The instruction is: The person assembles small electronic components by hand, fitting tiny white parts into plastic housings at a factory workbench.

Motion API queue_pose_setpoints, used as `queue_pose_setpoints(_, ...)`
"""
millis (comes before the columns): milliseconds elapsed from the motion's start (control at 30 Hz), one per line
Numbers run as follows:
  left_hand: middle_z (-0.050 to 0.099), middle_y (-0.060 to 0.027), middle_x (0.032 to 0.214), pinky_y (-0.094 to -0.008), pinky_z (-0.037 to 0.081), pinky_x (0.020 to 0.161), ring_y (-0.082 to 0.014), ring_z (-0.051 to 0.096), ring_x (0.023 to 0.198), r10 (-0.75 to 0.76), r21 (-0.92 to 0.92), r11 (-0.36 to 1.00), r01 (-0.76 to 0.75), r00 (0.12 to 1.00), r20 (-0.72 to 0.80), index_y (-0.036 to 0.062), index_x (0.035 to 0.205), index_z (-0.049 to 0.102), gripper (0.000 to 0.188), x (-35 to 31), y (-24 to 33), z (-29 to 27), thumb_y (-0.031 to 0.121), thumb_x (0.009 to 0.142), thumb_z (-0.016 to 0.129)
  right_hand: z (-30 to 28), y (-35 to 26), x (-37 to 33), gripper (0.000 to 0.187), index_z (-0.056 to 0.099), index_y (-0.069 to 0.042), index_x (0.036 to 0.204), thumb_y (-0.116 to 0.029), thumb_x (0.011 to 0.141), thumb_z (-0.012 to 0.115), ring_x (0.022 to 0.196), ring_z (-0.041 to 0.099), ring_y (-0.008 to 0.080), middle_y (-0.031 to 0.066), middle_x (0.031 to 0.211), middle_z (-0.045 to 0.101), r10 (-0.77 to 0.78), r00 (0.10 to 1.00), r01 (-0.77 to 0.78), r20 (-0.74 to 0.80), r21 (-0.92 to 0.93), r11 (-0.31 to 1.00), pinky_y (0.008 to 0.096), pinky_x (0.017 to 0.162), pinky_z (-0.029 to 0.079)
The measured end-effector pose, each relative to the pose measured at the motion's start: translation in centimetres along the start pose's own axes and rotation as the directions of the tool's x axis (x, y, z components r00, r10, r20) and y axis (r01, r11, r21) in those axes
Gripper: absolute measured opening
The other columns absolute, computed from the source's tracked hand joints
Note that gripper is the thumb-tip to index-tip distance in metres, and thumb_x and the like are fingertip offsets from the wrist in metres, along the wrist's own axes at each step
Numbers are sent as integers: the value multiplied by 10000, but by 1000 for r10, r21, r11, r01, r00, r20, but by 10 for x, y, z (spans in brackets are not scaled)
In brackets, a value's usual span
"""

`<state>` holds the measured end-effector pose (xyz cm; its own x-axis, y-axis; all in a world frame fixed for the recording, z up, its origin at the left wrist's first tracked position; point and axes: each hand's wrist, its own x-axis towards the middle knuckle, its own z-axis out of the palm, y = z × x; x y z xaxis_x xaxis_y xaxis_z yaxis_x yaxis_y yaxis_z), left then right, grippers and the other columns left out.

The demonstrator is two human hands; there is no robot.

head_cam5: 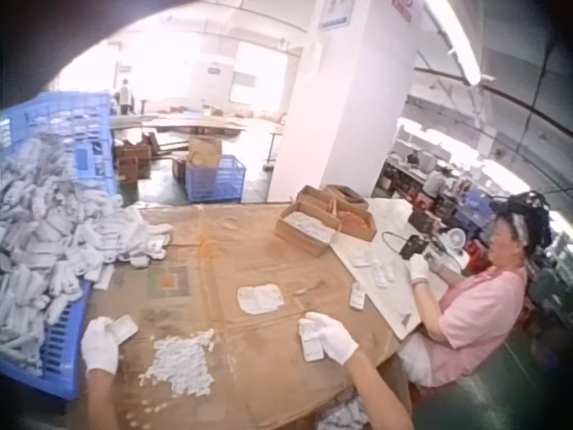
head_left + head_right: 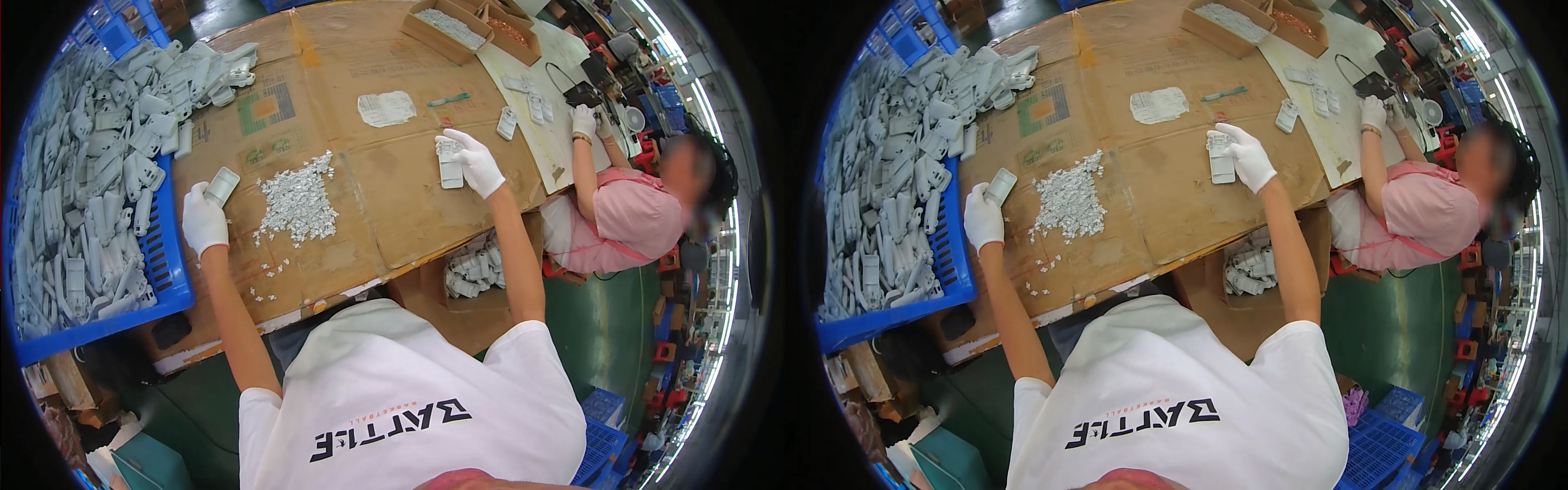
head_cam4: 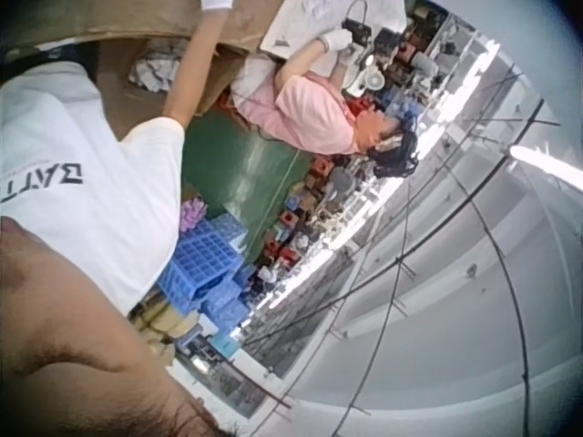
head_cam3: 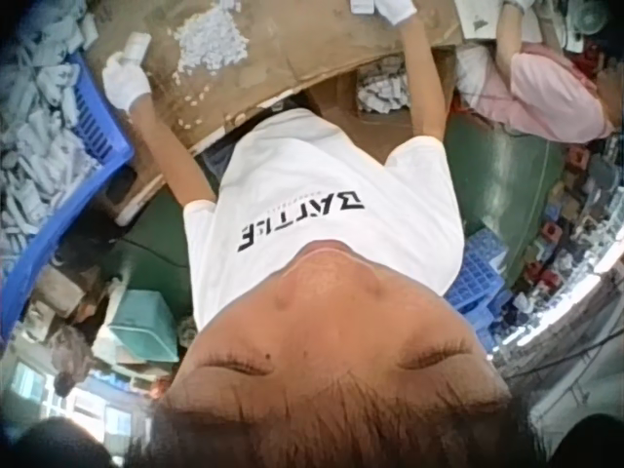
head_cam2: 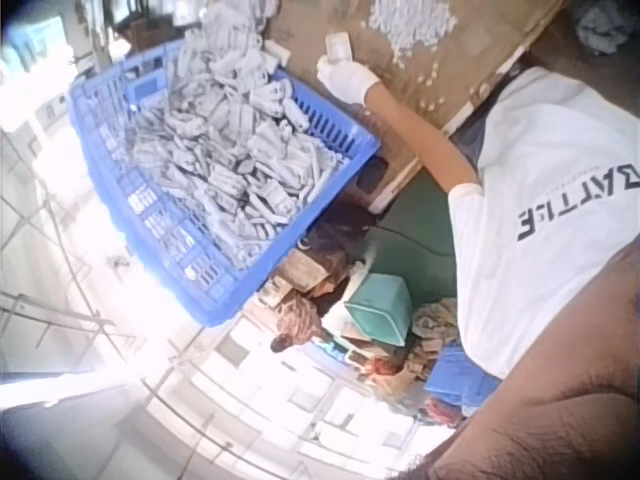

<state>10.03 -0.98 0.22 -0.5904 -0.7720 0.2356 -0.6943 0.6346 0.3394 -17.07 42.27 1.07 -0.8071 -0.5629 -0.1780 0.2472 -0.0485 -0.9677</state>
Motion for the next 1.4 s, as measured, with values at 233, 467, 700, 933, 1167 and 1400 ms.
queue_pose_setpoints(233,621,-134,1084,-480,518,842,-358,631,985,13,31,999,-13,1000,-4,144,1136,640,255,0,1,3,96,919,516,4,9,0,590,480,87,1370,102,781,442,1187,599,216,194,1333,601,-60,994,40,-89,-211,977,316,1034,466)
queue_pose_setpoints(467,677,-144,1109,-385,526,877,-281,655,1046,-5,-394,919,-26,997,-78,109,1133,691,259,1,-10,10,76,905,572,-61,14,29,442,622,34,1221,50,793,512,1023,668,224,141,1117,704,-493,843,218,-216,-699,681,338,960,514)
queue_pose_setpoints(700,679,-34,1076,-378,575,874,-209,658,1053,9,-816,-418,400,900,437,86,1143,647,192,-28,-3,-20,197,987,630,69,-39,10,222,643,-51,1028,-59,806,654,957,602,326,138,1005,635,-732,620,306,282,-946,-105,434,870,493)
queue_pose_setpoints(933,668,-66,1081,-440,561,906,-246,658,1047,131,-597,-561,574,773,621,77,1193,611,275,-78,17,-42,271,998,614,201,44,-47,141,670,-93,926,-53,802,725,828,651,267,77,919,644,-454,815,551,359,-723,417,359,722,539)
queue_pose_setpoints(1167,655,-125,1120,-334,536,903,-230,665,1031,57,-879,149,454,883,466,28,1295,516,565,-122,16,-16,-25,746,636,205,66,-46,58,606,-98,862,-57,843,643,842,657,310,98,885,625,-408,797,548,445,-817,180,418,693,554)
queue_pose_setpoints(1400,712,-147,1039,-365,549,830,-317,700,972,49,-730,672,119,978,205,112,1197,614,437,-120,62,-54,67,767,680,207,38,-50,80,606,-69,937,-55,872,650,802,659,347,131,909,639,-519,799,482,303,-839,253,422,692,550)
